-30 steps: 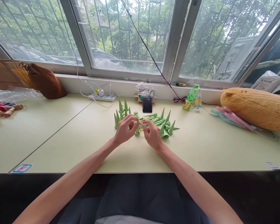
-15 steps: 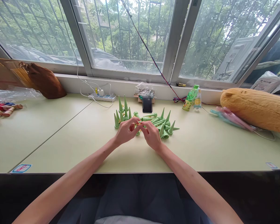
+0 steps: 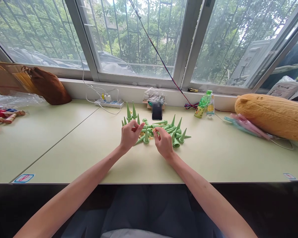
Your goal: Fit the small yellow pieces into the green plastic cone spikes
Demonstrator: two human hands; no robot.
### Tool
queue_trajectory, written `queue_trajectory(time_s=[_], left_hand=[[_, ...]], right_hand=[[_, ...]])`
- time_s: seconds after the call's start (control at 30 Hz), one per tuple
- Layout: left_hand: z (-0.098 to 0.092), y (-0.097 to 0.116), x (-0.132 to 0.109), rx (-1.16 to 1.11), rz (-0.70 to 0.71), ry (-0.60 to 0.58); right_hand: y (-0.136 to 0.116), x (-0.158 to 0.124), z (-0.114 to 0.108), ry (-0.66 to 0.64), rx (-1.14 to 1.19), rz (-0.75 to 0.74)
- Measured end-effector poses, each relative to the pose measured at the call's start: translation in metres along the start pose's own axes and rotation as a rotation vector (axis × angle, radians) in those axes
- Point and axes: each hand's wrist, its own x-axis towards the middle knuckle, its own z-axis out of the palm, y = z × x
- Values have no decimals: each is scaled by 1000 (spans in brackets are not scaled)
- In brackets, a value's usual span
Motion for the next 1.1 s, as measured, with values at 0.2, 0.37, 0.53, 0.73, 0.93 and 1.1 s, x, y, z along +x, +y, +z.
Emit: queue_trajectory(time_s=[0.2, 0.37, 0.53, 0.73, 0.93, 1.1], left_hand=[[1, 0, -2, 76, -24, -128], [4, -3, -7, 218, -3, -285], [9, -6, -11, 316, 11, -357], [12, -8, -12, 278, -36, -340], [9, -9, -7, 193, -90, -178], [9, -9, -6, 177, -86, -132]], right_hand=[[2, 0, 1, -5, -31, 13], [3, 0, 1, 0, -55, 15], [2, 1, 0, 1, -71, 15], [-1, 0, 0, -20, -69, 11], [-5, 0, 0, -48, 9, 11], [-7, -1, 0, -41, 37, 10]])
